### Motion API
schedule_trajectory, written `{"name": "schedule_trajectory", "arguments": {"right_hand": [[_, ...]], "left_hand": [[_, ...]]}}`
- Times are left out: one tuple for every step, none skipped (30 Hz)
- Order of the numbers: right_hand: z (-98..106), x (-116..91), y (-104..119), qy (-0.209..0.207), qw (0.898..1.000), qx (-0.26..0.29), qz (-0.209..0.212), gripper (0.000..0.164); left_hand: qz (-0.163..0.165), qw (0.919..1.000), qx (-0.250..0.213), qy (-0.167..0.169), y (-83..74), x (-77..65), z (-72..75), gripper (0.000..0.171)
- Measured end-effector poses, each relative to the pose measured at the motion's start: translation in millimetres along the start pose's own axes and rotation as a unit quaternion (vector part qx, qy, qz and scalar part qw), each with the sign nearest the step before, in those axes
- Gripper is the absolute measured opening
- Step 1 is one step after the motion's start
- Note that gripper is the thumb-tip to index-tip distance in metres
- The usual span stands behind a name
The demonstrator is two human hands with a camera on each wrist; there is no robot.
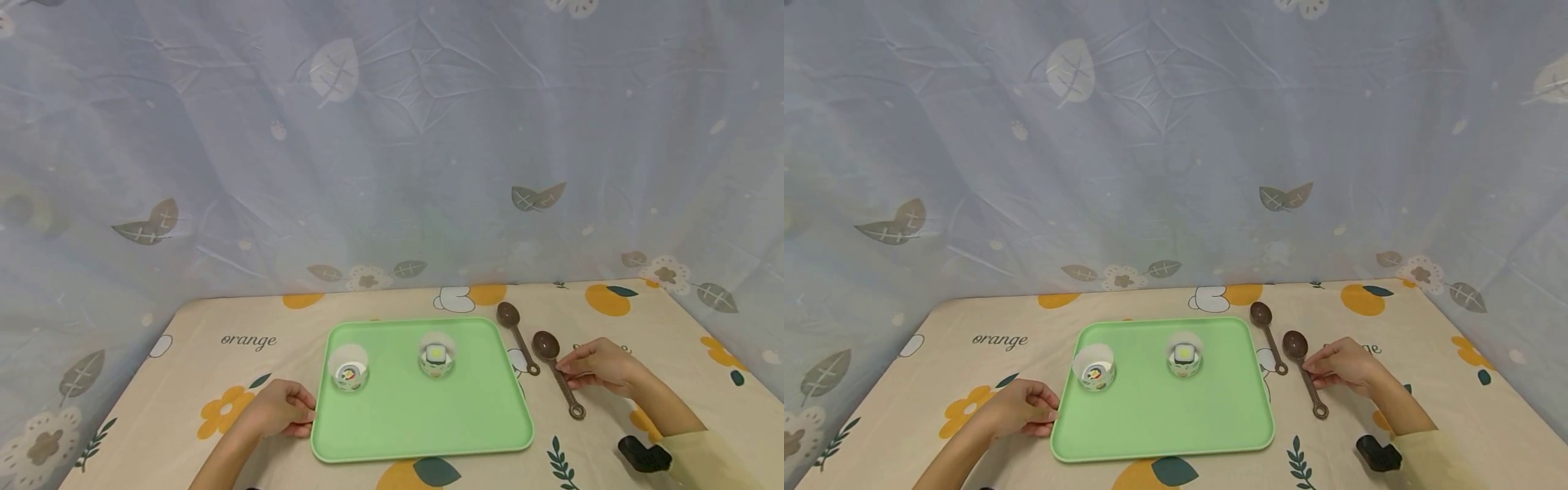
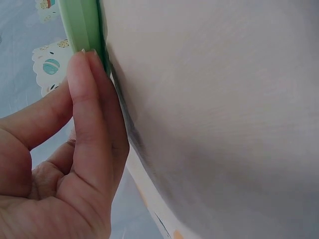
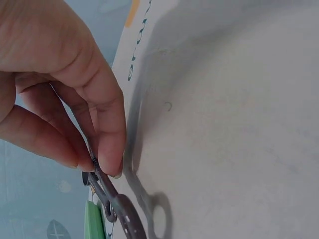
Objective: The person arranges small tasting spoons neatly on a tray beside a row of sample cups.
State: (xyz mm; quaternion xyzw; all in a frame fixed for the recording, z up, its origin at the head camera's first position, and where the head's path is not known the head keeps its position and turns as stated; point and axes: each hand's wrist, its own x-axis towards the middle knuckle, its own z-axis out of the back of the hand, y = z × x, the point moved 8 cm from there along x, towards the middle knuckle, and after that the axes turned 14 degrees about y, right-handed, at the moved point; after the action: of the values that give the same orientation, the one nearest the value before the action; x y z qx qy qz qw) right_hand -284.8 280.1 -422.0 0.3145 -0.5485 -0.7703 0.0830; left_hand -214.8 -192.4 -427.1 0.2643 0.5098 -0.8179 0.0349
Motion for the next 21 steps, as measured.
{"name": "schedule_trajectory", "arguments": {"right_hand": [[0,0,0,0.002,1.000,0.003,0.001,0.021],[0,0,0,0.006,1.000,0.006,0.003,0.021],[0,0,0,0.009,1.000,0.010,0.004,0.022],[0,0,1,0.013,1.000,0.014,0.006,0.022],[0,0,2,0.018,1.000,0.017,0.009,0.022],[-1,0,3,0.023,0.999,0.020,0.012,0.022],[-1,-1,4,0.027,0.999,0.024,0.015,0.022],[-2,-1,5,0.031,0.999,0.025,0.018,0.023],[-2,-1,6,0.034,0.999,0.027,0.020,0.023],[-3,-2,8,0.036,0.999,0.028,0.023,0.023],[-3,-2,9,0.038,0.999,0.029,0.024,0.023],[-4,-2,10,0.040,0.998,0.028,0.026,0.023],[-4,-3,12,0.042,0.998,0.027,0.027,0.023],[-5,-3,13,0.043,0.998,0.024,0.027,0.022],[-5,-3,15,0.043,0.998,0.021,0.027,0.022],[-5,-3,16,0.043,0.999,0.018,0.028,0.022],[-6,-3,18,0.043,0.999,0.016,0.029,0.022],[-6,-3,20,0.043,0.998,0.014,0.030,0.022],[-7,-3,22,0.043,0.999,0.012,0.031,0.022],[-7,-3,24,0.043,0.998,0.011,0.033,0.022],[-8,-3,27,0.043,0.998,0.010,0.034,0.023]], "left_hand": [[0.000,1.0000,0.000,0.001,0.1,0.0,0.0,0.009],[0.000,1.0000,-0.001,0.000,0.2,0.1,-0.1,0.009],[0.001,1.0000,-0.002,-0.001,0.4,0.0,-0.2,0.009],[0.001,1.0000,-0.004,-0.002,0.6,0.1,-0.1,0.009],[0.002,1.0000,-0.005,-0.003,0.7,0.1,-0.1,0.009],[0.003,1.0000,-0.007,-0.004,1.0,0.1,-0.1,0.009],[0.005,0.9999,-0.008,-0.005,1.2,0.1,-0.1,0.009],[0.006,0.9999,-0.010,-0.007,1.4,0.3,-0.1,0.009],[0.006,0.9999,-0.011,-0.007,1.5,0.5,0.0,0.009],[0.006,0.9999,-0.010,-0.007,1.5,0.6,0.1,0.008],[0.006,0.9999,-0.010,-0.008,1.6,0.7,0.1,0.008],[0.007,0.9999,-0.011,-0.008,1.7,0.7,0.1,0.008],[0.007,0.9999,-0.010,-0.008,1.8,0.6,0.1,0.008],[0.006,0.9999,-0.011,-0.007,1.8,0.5,0.1,0.008],[0.006,0.9999,-0.011,-0.005,1.8,0.4,0.0,0.008],[0.006,0.9999,-0.012,-0.005,1.8,0.2,-0.2,0.008],[0.005,0.9999,-0.013,-0.002,1.7,0.0,-0.4,0.008],[0.004,0.9999,-0.013,0.000,1.6,-0.1,-0.5,0.009],[0.002,0.9999,-0.012,0.000,1.4,-0.1,-0.5,0.009],[0.002,0.9999,-0.012,0.000,1.3,0.0,-0.4,0.009],[0.002,0.9999,-0.011,-0.001,1.3,0.1,-0.4,0.009]]}}
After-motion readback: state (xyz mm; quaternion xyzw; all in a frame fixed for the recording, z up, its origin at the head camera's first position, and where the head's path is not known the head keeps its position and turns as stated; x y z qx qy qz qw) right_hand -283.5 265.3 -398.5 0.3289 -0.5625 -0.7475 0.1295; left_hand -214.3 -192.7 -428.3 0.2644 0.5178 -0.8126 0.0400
